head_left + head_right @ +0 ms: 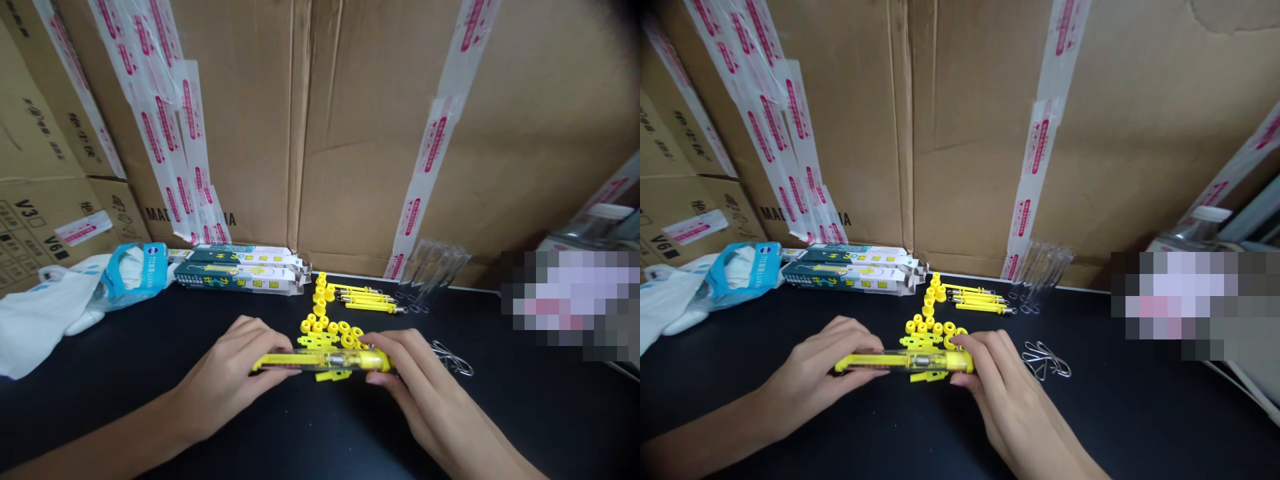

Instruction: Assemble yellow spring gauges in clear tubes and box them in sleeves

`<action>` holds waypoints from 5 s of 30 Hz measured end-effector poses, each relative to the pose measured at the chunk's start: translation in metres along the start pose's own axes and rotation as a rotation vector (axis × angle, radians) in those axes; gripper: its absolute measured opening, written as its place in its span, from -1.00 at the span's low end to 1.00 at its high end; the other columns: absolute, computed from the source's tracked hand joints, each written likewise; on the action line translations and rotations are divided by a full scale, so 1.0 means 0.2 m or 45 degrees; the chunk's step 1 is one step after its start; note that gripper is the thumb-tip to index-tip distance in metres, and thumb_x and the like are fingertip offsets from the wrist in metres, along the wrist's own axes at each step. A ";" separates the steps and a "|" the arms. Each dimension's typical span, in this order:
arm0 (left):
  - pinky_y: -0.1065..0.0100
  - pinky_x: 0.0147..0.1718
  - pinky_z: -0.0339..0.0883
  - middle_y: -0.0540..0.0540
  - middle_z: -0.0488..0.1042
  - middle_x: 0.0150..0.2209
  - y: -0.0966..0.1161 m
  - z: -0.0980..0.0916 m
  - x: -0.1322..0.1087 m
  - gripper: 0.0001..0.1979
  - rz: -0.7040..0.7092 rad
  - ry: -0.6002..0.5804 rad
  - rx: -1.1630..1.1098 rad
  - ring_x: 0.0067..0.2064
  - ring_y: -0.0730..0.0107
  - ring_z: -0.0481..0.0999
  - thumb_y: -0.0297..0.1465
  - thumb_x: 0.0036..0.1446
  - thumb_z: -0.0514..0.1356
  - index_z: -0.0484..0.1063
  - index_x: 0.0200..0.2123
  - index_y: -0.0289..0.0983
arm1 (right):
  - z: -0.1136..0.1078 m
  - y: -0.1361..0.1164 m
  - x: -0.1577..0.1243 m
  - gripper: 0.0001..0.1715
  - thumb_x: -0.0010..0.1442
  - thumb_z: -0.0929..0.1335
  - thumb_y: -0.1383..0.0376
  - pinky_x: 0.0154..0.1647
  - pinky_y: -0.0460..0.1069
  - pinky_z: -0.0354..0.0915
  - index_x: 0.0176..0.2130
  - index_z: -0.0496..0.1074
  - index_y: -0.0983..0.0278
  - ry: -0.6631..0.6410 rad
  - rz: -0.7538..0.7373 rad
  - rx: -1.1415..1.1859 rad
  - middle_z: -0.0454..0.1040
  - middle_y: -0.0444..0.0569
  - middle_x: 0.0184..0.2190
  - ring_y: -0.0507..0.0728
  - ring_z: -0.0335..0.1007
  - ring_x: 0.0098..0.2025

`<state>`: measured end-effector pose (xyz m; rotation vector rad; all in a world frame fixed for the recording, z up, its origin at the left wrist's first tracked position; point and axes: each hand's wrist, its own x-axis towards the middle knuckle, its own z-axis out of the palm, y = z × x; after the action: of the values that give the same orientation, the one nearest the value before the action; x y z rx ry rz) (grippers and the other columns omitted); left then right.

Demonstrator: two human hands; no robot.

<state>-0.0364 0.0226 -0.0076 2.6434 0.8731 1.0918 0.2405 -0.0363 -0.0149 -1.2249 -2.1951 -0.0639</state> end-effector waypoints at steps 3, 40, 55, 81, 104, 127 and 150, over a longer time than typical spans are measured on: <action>0.50 -0.46 0.31 0.11 0.48 -0.46 -0.02 0.00 -0.02 -0.84 -0.225 -0.069 -0.138 -0.49 0.49 0.46 -0.24 0.34 0.17 0.45 -0.21 -0.19 | 0.02 0.02 0.00 -0.73 0.44 0.17 0.39 -0.13 0.08 0.43 0.10 0.24 0.21 0.026 0.060 0.077 0.39 0.10 -0.09 0.23 0.42 -0.09; 0.28 -0.10 0.35 0.02 0.63 -0.44 -0.03 0.00 0.02 -0.62 -0.955 -0.184 -0.588 -0.27 0.22 0.58 -0.21 0.05 0.33 0.60 -0.05 -0.18 | -0.06 0.14 0.05 -0.62 -0.01 0.58 0.15 -0.18 -0.01 0.52 -0.18 0.57 0.19 0.095 0.835 1.105 0.64 -0.02 -0.18 0.21 0.60 -0.18; 0.25 -0.21 0.41 -0.15 0.64 -0.32 -0.09 0.02 0.01 -0.49 -0.893 -0.097 -0.997 -0.36 0.25 0.59 -0.04 0.24 0.14 0.53 0.00 -0.33 | -0.08 0.14 0.06 -0.51 0.04 0.60 0.32 -0.13 -0.19 0.52 -0.01 0.58 0.21 0.201 1.228 1.850 0.70 -0.03 -0.21 0.05 0.65 -0.22; 0.30 -0.19 0.17 0.03 0.35 -0.37 0.00 0.00 0.00 -0.61 -0.655 -0.205 -0.238 -0.24 0.27 0.34 -0.16 0.41 -0.09 0.33 -0.39 -0.18 | -0.03 0.11 0.07 -0.52 0.04 0.54 0.00 -0.29 0.00 0.47 -0.16 0.66 0.28 0.038 0.976 1.288 0.64 0.00 -0.47 0.13 0.54 -0.42; 0.35 -0.46 0.20 0.07 0.22 -0.69 0.00 0.03 -0.06 -0.50 -0.901 -0.245 -0.475 -0.58 0.33 0.27 0.02 0.31 0.00 0.33 -0.56 -0.14 | -0.07 -0.01 0.07 -0.45 0.20 0.40 -0.11 0.13 0.23 0.41 -0.04 0.64 0.20 0.258 1.014 1.506 0.57 0.14 0.09 0.36 0.52 0.06; 0.30 -0.07 0.22 -0.07 0.51 -0.43 0.12 -0.04 -0.01 -0.31 -0.148 -0.705 -0.477 -0.17 0.23 0.41 0.06 0.38 -0.31 0.37 -0.48 -0.20 | -0.03 -0.13 0.05 -0.60 0.03 0.58 0.08 -0.22 -0.12 0.43 -0.15 0.66 0.18 -0.139 1.118 1.960 0.63 -0.05 -0.35 0.05 0.52 -0.32; 0.01 -0.10 0.36 -0.35 0.57 -0.09 -0.45 -0.25 0.08 -0.63 0.281 -0.007 1.044 -0.09 -0.07 0.58 -0.22 0.40 0.06 0.41 0.00 -0.43 | -0.07 -0.08 0.05 -0.74 0.17 0.52 0.16 -0.11 0.01 0.48 -0.14 0.60 0.19 0.005 1.119 2.254 0.66 -0.03 -0.33 0.11 0.60 -0.27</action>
<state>-0.1033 0.1006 0.0075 3.4650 1.2627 0.8873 0.2307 -0.0427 0.0046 -0.7949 -0.7231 1.7251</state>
